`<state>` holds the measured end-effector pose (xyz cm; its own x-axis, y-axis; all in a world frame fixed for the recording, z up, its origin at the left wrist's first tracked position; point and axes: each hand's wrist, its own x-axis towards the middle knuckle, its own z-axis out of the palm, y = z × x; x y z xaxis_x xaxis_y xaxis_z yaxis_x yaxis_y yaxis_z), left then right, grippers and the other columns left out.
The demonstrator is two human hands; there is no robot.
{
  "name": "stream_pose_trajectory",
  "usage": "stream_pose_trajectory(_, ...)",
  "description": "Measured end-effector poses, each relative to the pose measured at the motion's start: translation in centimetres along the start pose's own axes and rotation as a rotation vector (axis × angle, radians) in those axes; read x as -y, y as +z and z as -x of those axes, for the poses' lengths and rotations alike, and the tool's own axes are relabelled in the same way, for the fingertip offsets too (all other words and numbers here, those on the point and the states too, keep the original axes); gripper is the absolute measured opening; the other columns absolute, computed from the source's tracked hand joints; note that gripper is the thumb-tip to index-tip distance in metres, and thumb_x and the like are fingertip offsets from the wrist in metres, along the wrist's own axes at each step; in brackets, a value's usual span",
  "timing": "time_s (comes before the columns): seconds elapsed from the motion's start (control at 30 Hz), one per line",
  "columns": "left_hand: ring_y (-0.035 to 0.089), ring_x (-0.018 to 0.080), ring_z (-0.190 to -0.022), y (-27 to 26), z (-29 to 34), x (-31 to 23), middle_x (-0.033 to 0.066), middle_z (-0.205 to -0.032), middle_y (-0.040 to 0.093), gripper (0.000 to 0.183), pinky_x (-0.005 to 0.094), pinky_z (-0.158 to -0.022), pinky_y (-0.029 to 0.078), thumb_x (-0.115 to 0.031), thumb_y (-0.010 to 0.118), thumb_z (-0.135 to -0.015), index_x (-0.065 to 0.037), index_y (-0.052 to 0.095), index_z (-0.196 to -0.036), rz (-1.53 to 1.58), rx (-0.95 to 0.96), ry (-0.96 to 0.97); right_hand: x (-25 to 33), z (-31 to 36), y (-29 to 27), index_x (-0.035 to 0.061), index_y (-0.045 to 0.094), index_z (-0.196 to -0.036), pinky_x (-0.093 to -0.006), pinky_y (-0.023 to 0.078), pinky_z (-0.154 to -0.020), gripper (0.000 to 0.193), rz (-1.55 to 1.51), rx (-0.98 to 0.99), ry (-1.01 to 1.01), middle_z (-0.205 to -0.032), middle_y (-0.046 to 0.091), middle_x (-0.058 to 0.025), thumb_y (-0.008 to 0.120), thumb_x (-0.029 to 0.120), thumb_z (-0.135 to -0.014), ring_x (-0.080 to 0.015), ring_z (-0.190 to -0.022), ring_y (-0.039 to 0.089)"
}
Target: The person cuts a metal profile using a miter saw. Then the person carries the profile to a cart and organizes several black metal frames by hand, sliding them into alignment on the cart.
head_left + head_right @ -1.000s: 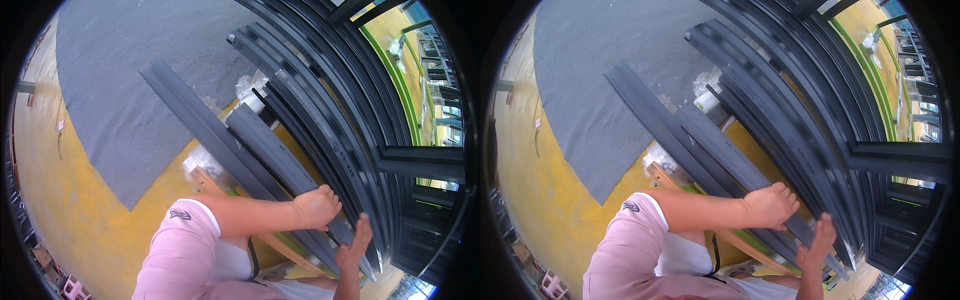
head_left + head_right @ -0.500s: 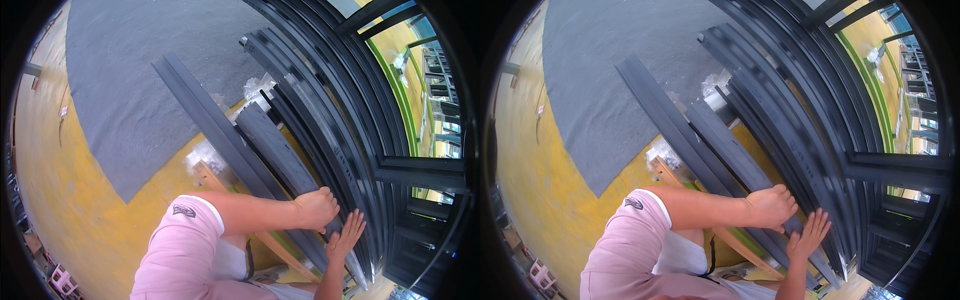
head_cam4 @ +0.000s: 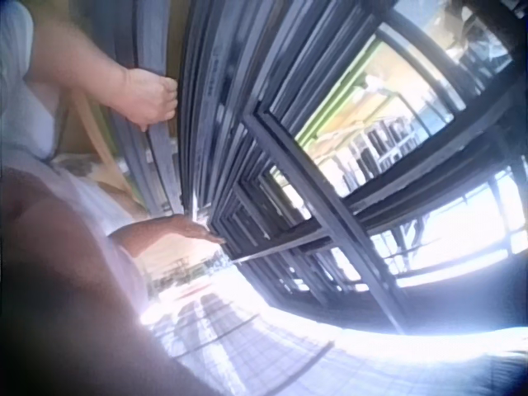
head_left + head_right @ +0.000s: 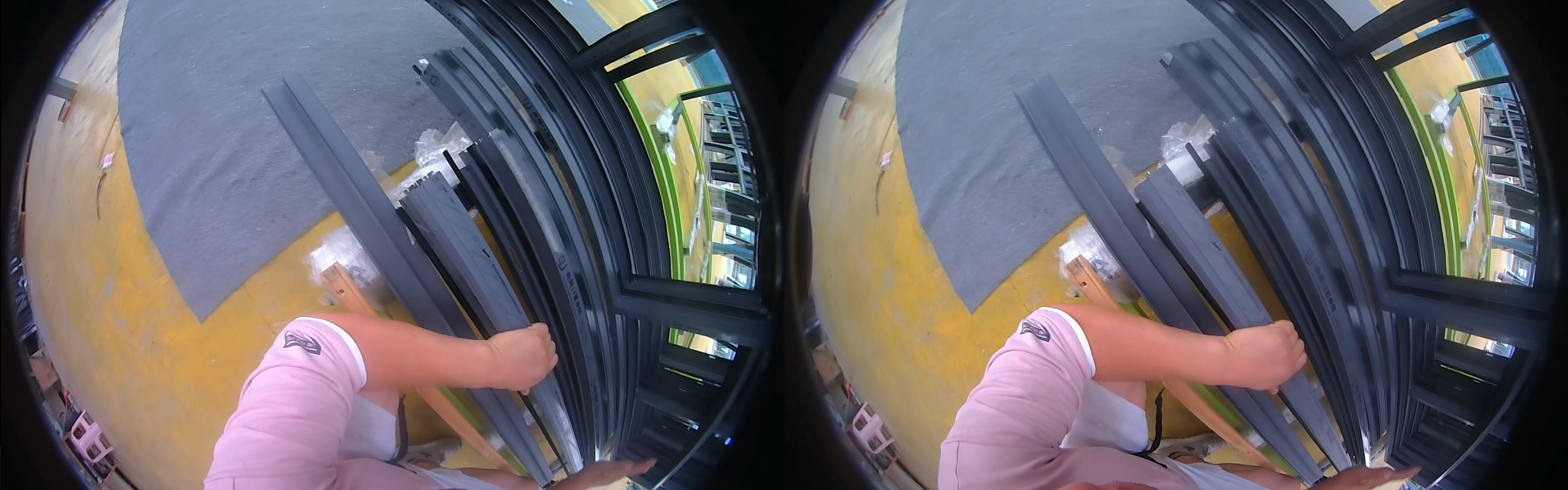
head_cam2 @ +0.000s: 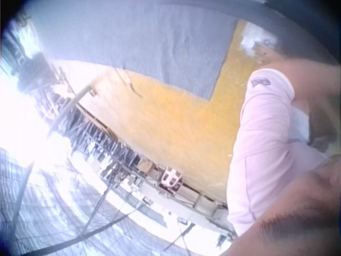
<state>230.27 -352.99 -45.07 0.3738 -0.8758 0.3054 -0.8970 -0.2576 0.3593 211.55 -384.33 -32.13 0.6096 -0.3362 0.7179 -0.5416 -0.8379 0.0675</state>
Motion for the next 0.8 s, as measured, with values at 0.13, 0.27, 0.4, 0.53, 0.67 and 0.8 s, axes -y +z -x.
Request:
stream_pose_trajectory(0.13,0.062,0.0205,-0.081,0.5,-0.6,-0.4,0.0036,-0.083,0.062,0.050,0.0324,-0.074,0.041,-0.053,0.073,-0.082,-0.005,0.066,-0.093,0.030,-0.016,0.035,-17.0,5.1,-0.3,-0.0070,0.025,-0.158,-0.0498,0.036,-0.117,0.067,0.105,-0.073,0.585,-0.156,0.036,-0.0371,0.046,0.037,-0.112,-0.0469,-0.144,0.039)
stream_pose_trajectory(0.27,0.061,0.0207,-0.080,0.8,-1.1,-0.9,0.0035,-0.081,0.061,0.051,0.0326,-0.074,0.041,-0.054,0.073,-0.081,-0.004,0.066,-0.093,0.026,-0.033,0.034,-17.0,12.5,10.3,0.0046,0.031,-0.161,-0.0439,0.033,-0.121,0.067,-0.089,0.210,0.590,-0.162,0.037,-0.0230,0.022,0.050,-0.112,-0.0401,-0.146,0.041)
stream_pose_trajectory(0.4,0.061,0.0202,-0.079,1.0,-0.7,-0.5,0.0035,-0.080,0.061,0.052,0.0331,-0.074,0.041,-0.055,0.072,-0.081,-0.005,0.067,-0.092,-0.007,-0.036,0.007,-14.2,11.8,11.0,-0.0004,0.035,-0.158,-0.0417,0.034,-0.121,0.060,-0.155,0.280,0.519,-0.157,0.043,-0.0253,0.031,0.040,-0.114,-0.0366,-0.144,0.043)
stream_pose_trajectory(0.53,0.061,0.0203,-0.078,0.7,-0.6,-0.5,0.0040,-0.081,0.062,0.050,0.0336,-0.075,0.042,-0.054,0.069,-0.083,-0.005,0.067,-0.092,-0.060,-0.036,0.018,-19.5,9.7,8.7,-0.0008,0.035,-0.158,-0.0425,0.035,-0.120,0.064,-0.129,0.184,0.498,-0.157,0.043,-0.0257,0.033,0.044,-0.113,-0.0374,-0.144,0.044)
stream_pose_trajectory(0.67,0.061,0.0205,-0.077,1.4,-1.1,-1.0,0.0041,-0.081,0.062,0.048,0.0334,-0.075,0.042,-0.052,0.068,-0.085,-0.005,0.067,-0.092,-0.030,-0.050,0.034,-20.2,9.8,9.1,-0.0012,0.035,-0.157,-0.0433,0.036,-0.119,0.067,-0.155,0.130,0.492,-0.157,0.043,-0.0261,0.035,0.047,-0.112,-0.0382,-0.143,0.045)
stream_pose_trajectory(0.8,0.061,0.0206,-0.077,1.2,-1.1,-0.8,0.0041,-0.081,0.062,0.048,0.0331,-0.074,0.042,-0.052,0.069,-0.085,-0.005,0.067,-0.093,-0.109,-0.028,0.051,-15.5,10.7,11.3,-0.0015,0.035,-0.157,-0.0441,0.037,-0.118,0.070,-0.253,0.172,0.518,-0.157,0.043,-0.0265,0.036,0.051,-0.111,-0.0390,-0.143,0.045)
